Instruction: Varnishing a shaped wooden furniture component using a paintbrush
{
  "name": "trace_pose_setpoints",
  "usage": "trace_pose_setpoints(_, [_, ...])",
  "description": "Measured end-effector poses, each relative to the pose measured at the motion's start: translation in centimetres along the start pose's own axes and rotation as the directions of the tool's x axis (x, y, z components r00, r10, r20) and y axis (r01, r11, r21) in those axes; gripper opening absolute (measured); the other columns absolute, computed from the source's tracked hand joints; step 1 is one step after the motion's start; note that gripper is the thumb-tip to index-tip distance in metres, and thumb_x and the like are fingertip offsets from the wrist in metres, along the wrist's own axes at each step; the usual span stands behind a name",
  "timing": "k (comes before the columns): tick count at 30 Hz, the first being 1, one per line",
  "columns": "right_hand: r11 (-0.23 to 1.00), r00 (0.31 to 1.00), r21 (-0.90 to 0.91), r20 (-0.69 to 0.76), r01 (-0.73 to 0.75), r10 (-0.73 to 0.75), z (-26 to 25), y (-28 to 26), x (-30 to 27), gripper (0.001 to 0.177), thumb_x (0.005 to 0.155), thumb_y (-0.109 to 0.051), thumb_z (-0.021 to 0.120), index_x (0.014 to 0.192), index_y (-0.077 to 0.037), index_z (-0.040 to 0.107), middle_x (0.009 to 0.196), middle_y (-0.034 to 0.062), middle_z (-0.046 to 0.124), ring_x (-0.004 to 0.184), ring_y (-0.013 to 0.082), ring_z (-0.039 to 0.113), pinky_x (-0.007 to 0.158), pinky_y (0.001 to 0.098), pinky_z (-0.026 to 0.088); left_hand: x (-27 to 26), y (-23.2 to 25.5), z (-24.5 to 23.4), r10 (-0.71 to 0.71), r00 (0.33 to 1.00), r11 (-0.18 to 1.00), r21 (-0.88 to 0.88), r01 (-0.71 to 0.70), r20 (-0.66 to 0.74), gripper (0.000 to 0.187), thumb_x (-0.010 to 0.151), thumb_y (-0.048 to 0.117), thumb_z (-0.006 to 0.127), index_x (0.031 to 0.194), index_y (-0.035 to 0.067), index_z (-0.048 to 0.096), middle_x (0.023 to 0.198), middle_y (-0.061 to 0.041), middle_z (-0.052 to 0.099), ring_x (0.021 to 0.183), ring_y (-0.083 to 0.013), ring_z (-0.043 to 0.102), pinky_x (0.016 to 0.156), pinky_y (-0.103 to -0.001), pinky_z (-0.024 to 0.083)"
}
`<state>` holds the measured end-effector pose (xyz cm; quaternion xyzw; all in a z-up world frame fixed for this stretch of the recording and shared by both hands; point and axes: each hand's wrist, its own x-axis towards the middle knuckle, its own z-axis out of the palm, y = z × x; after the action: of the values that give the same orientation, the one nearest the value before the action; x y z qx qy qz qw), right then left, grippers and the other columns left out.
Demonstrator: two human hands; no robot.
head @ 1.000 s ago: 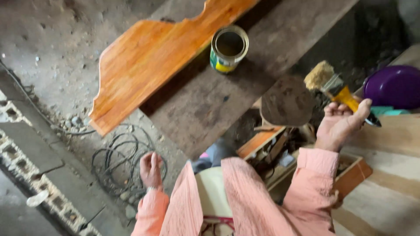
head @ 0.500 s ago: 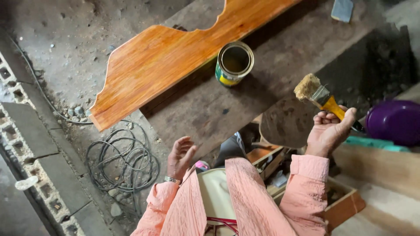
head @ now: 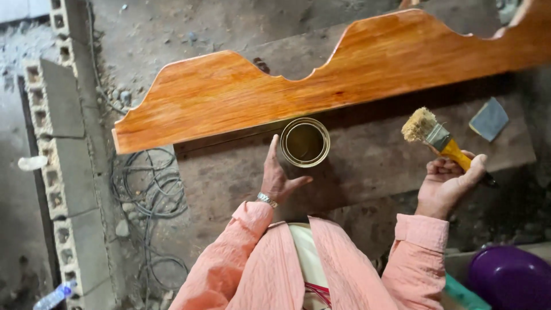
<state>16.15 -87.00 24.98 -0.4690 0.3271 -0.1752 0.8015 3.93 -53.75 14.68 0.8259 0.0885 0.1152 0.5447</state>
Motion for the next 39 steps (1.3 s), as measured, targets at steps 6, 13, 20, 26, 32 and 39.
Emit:
trace_pose_setpoints(6, [0.986, 0.994, -0.161, 0.104, 0.049, -0.032, 2.9, 0.3, 1.4, 0.032, 0.087, -0.051, 0.064, 0.096, -0.020, 0.061, 0.060, -0.0021, 0.049, 0.054, 0.0099, 0.052, 0.053, 0.0239, 0.045, 2.9, -0.6, 2.8, 0.065, 0.988, 0.997, -0.023, -0.069, -0.137, 0.136, 0.050, 0.046, 0.101, 0.153, -0.003, 0.028, 0.156, -0.022, 0.038, 0.148, -0.0378, 0.039, 0.129, -0.045, 0.026])
trace_pose_setpoints(13, [0.818, 0.943, -0.521, 0.322, 0.245, -0.077, 5.4, 0.6, -1.9, 0.055, 0.096, -0.065, 0.041, 0.106, -0.015, 0.061, 0.075, 0.0103, 0.067, 0.060, 0.0166, 0.068, 0.049, 0.0220, 0.051, 4.8, -0.3, 2.4, 0.001, 0.986, 0.921, -0.384, -0.065, -0.164, 0.127, 0.047, 0.033, 0.098, 0.152, 0.002, 0.034, 0.151, -0.015, 0.045, 0.136, -0.0288, 0.051, 0.119, -0.044, 0.042])
trace_pose_setpoints(20, [0.755, 0.888, -0.528, 0.432, 0.389, -0.156, 7.5, 1.6, -6.6, 0.030, 0.102, -0.034, 0.046, 0.111, -0.008, 0.059, 0.081, 0.0134, 0.067, 0.068, 0.0201, 0.071, 0.054, 0.0247, 0.051, 3.0, -2.8, 0.6, 0.252, 0.968, 0.953, 0.178, -0.245, -0.018, 0.117, 0.064, 0.058, 0.087, 0.154, 0.007, 0.030, 0.155, -0.015, 0.046, 0.145, -0.0303, 0.047, 0.118, -0.048, 0.032])
trace_pose_setpoints(26, [0.751, 0.899, -0.533, 0.396, 0.390, -0.185, 7.8, 2.6, -9.9, 0.028, 0.102, -0.034, 0.051, 0.111, -0.009, 0.060, 0.079, 0.0114, 0.067, 0.065, 0.0175, 0.069, 0.053, 0.0226, 0.050, 2.7, -4.3, -0.5, 0.343, 0.938, 0.936, 0.073, -0.345, 0.041, 0.120, 0.068, 0.054, 0.087, 0.157, 0.005, 0.024, 0.158, -0.014, 0.044, 0.146, -0.0326, 0.048, 0.122, -0.053, 0.029])
trace_pose_setpoints(32, [0.691, 0.880, -0.565, 0.408, 0.452, -0.242, 6.8, 1.3, -10.6, 0.030, 0.107, -0.035, 0.046, 0.114, -0.008, 0.058, 0.079, 0.0104, 0.066, 0.067, 0.0162, 0.069, 0.056, 0.0225, 0.051, 4.4, -3.3, 0.0, 0.404, 0.914, 0.913, -0.088, -0.399, 0.042, 0.121, 0.070, 0.057, 0.089, 0.158, 0.006, 0.023, 0.162, -0.019, 0.038, 0.150, -0.0399, 0.042, 0.126, -0.054, 0.033])
trace_pose_setpoints(39, [0.785, 0.953, -0.555, 0.268, 0.275, -0.143, 8.1, 1.1, -8.7, 0.039, 0.096, -0.053, 0.048, 0.112, -0.019, 0.061, 0.075, 0.0017, 0.066, 0.065, 0.0102, 0.068, 0.056, 0.0184, 0.049, 3.6, -3.5, -0.1, 0.330, 0.942, 0.944, 0.002, -0.330, 0.059, 0.124, 0.055, 0.050, 0.093, 0.154, 0.005, 0.034, 0.154, -0.015, 0.049, 0.145, -0.0310, 0.048, 0.123, -0.051, 0.029])
